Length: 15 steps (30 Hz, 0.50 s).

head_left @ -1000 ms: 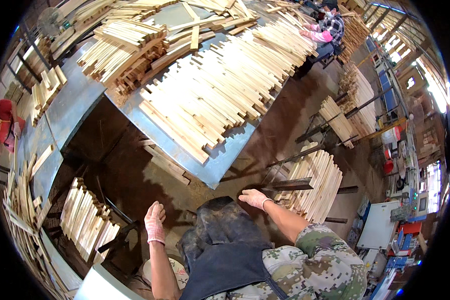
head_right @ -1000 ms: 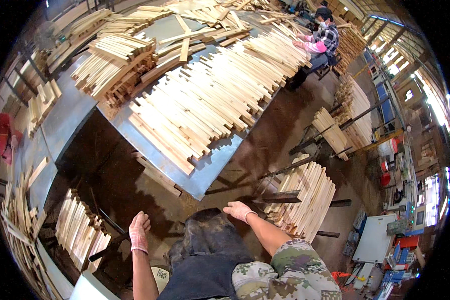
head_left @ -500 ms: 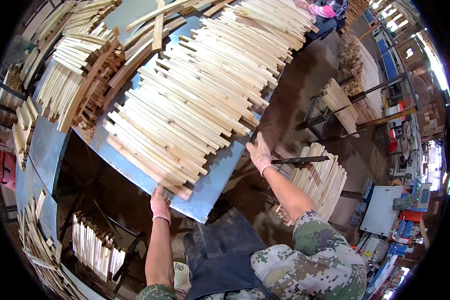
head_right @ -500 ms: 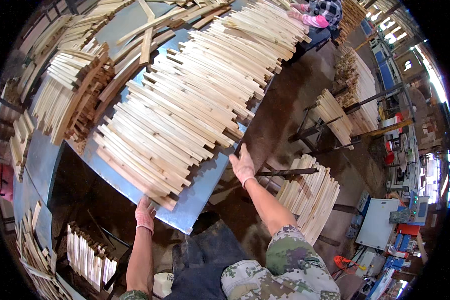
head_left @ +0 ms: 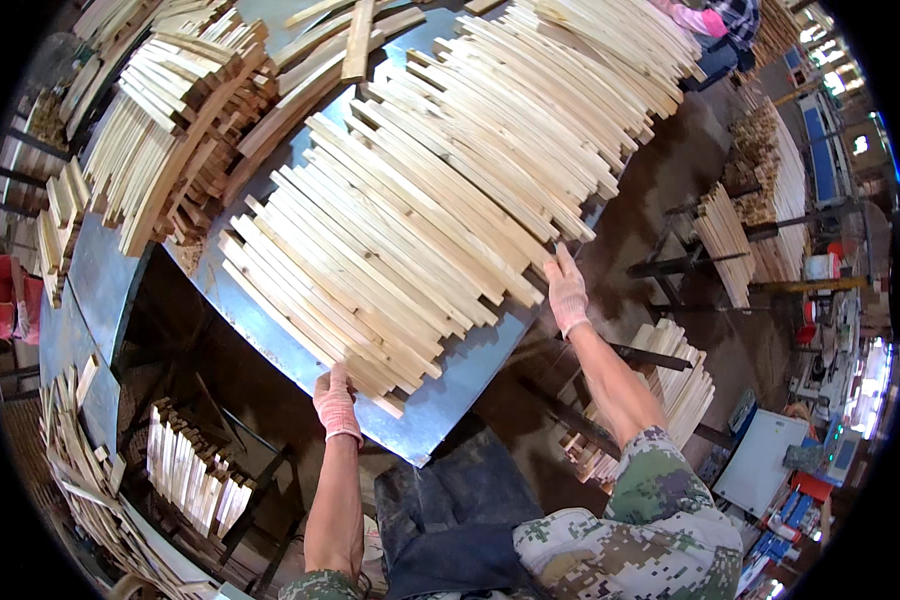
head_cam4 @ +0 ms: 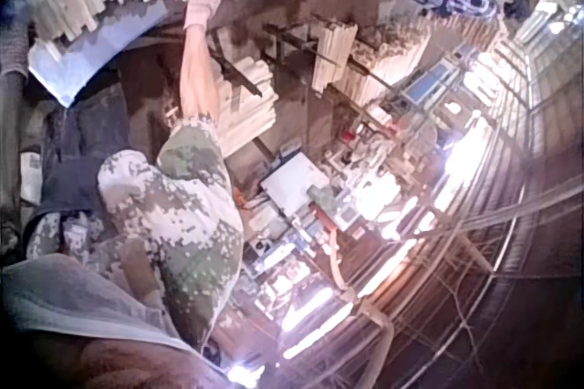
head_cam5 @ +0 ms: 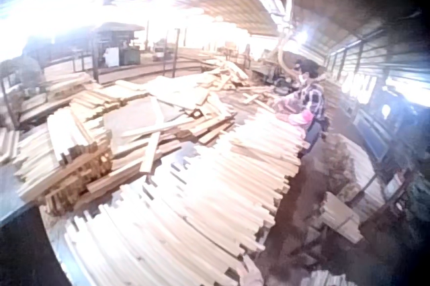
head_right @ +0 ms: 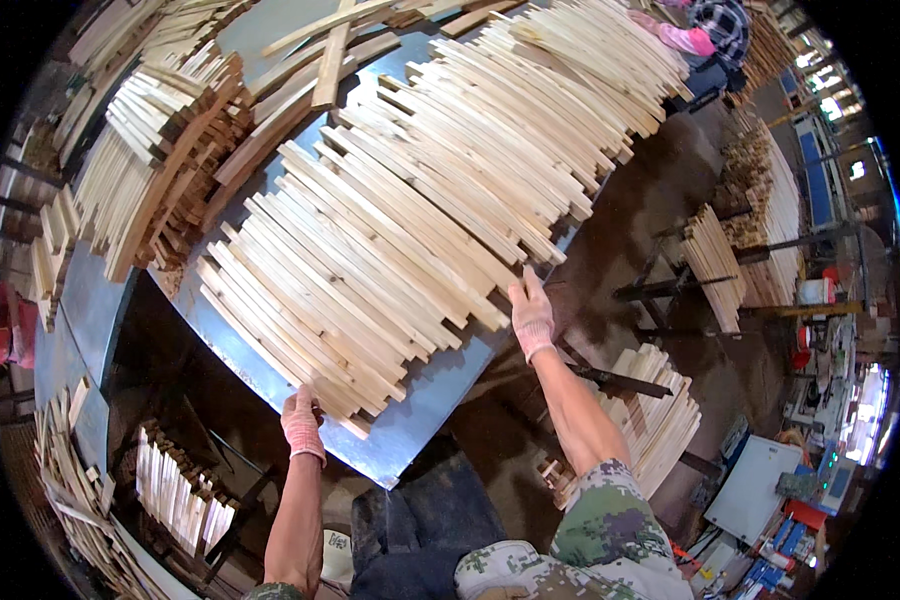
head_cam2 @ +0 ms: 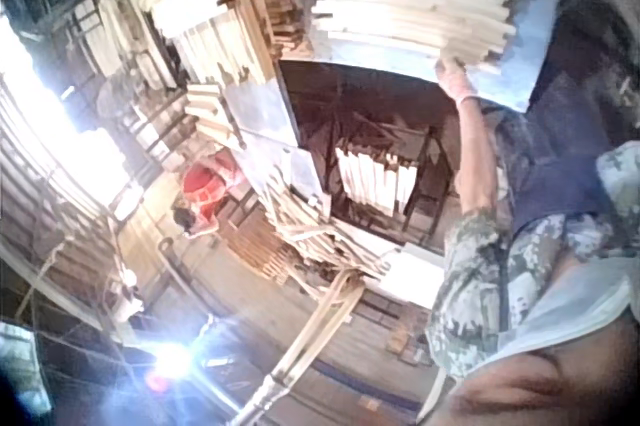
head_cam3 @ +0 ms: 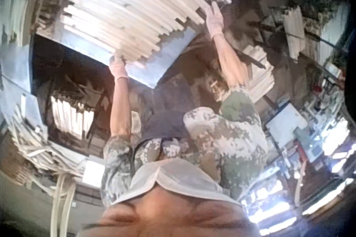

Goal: The person repeatedly picks up stacks of light-colored wooden planks from a metal table and places them onto a conveyor belt. They wear pink gloves and handle the planks in batches, aligning them before moving them. Other workers are visible in the background performing similar tasks.

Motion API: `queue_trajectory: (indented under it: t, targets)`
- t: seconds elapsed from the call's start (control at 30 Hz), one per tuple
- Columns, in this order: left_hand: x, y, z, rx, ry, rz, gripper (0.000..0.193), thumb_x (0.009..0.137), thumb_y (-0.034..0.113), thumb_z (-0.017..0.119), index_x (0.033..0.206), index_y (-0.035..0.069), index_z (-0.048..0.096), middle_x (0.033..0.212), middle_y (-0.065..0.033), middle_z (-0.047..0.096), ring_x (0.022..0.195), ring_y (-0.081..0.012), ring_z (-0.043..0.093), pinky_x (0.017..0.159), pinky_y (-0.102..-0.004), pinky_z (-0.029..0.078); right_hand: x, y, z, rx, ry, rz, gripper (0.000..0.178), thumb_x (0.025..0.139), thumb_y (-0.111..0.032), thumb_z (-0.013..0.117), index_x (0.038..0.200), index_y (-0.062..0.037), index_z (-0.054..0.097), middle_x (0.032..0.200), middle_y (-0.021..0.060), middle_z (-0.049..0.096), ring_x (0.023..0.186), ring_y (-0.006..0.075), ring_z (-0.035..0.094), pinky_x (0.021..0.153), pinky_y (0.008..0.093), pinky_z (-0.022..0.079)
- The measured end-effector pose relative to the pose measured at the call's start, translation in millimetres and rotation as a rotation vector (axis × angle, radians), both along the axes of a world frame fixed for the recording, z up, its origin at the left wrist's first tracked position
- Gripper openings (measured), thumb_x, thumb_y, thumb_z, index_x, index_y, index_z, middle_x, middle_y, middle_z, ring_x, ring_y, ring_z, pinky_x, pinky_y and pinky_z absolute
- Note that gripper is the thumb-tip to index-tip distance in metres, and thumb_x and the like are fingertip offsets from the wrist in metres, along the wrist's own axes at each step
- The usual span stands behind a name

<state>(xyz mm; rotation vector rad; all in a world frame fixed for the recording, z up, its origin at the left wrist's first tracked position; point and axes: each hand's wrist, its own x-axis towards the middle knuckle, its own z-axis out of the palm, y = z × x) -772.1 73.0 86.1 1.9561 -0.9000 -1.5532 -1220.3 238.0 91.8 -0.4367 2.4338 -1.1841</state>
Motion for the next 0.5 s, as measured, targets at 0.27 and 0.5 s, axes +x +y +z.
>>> queue_trajectory:
  t: [0.27, 0.5]
  targets:
    - [75.6, -45.0, 1.1, -0.201, -0.204, 0.008, 0.038, 0.104, 0.038, 0.073, 0.094, 0.001, 0.069, 0.082, -0.0014, 0.065, 0.076, -0.0131, 0.054, 0.074, -0.0328, 0.050, 63.5, 37.5, 4.1, 0.100, -0.220, 0.432, 0.057, 0.106, -0.031, 0.066, 0.149, 0.0059, 0.058, 0.146, 0.0245, 0.065, 0.139, 0.0326, 0.061, 0.119, 0.0377, 0.044]
    - [80.9, -117.5, -47.1, -0.237, 0.100, 0.202, 0.082, 0.102, 0.052, 0.070, 0.163, 0.005, 0.040, 0.148, -0.0129, 0.058, 0.127, -0.0217, 0.058, 0.107, -0.0389, 0.049, 4.5, -133.7, -28.9, -0.188, 0.070, 0.330, 0.057, 0.105, -0.018, 0.068, 0.155, 0.0049, 0.051, 0.146, 0.0185, 0.066, 0.132, 0.0242, 0.063, 0.114, 0.0342, 0.047]
